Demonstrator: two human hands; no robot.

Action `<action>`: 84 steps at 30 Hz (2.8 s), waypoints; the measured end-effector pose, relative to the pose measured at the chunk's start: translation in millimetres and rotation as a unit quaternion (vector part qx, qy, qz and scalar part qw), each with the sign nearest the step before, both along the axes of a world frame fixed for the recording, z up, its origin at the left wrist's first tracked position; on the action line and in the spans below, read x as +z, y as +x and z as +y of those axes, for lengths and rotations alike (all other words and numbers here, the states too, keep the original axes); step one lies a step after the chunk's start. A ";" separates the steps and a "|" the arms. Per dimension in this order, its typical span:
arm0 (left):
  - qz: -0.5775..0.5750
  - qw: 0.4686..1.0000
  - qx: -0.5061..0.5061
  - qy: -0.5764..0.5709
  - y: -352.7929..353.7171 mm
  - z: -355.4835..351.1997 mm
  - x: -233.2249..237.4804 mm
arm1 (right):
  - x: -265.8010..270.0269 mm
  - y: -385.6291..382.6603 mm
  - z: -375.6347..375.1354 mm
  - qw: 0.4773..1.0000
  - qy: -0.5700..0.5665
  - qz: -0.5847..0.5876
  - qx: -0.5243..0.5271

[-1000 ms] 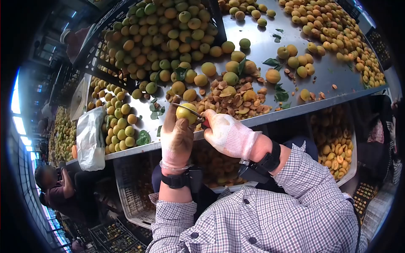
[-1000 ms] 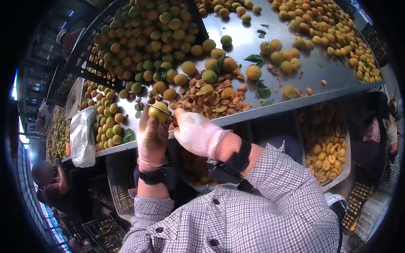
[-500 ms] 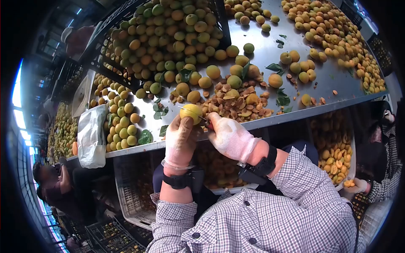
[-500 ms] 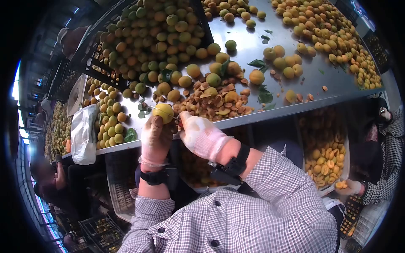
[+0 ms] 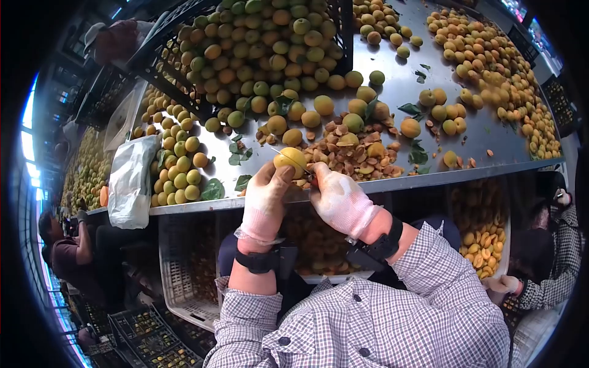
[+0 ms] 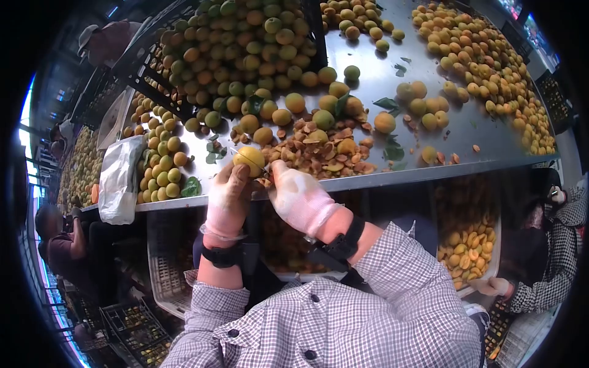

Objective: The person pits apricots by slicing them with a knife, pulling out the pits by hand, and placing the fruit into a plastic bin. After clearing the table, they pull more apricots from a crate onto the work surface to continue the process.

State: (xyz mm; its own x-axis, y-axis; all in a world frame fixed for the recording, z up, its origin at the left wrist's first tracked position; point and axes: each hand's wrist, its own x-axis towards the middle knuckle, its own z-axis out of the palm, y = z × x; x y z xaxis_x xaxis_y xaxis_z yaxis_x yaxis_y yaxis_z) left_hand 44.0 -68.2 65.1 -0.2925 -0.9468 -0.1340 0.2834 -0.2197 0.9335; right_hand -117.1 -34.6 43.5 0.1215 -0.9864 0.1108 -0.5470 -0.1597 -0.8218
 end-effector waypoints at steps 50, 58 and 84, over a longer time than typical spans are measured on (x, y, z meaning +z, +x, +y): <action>-0.079 0.988 0.092 -0.100 7.5 4.5 -8.4 | -1.5 12.7 -2.6 0.998 0.011 0.057 0.005; -0.008 0.987 0.132 -0.088 -0.6 13.4 -2.2 | 11.4 7.0 -2.4 0.997 0.044 0.057 0.014; -0.258 0.926 0.122 -0.247 -6.7 22.9 -12.6 | -4.2 40.5 -13.6 0.955 -0.180 -0.189 -0.140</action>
State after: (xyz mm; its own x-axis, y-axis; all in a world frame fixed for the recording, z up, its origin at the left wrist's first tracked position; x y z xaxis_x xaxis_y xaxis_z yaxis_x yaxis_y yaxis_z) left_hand 37.3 -45.3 52.4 -0.0792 -0.9595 0.2705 -0.2442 0.2817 0.9279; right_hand -76.6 -48.1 39.3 -0.2573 -0.8645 0.4318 -0.2844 -0.3593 -0.8888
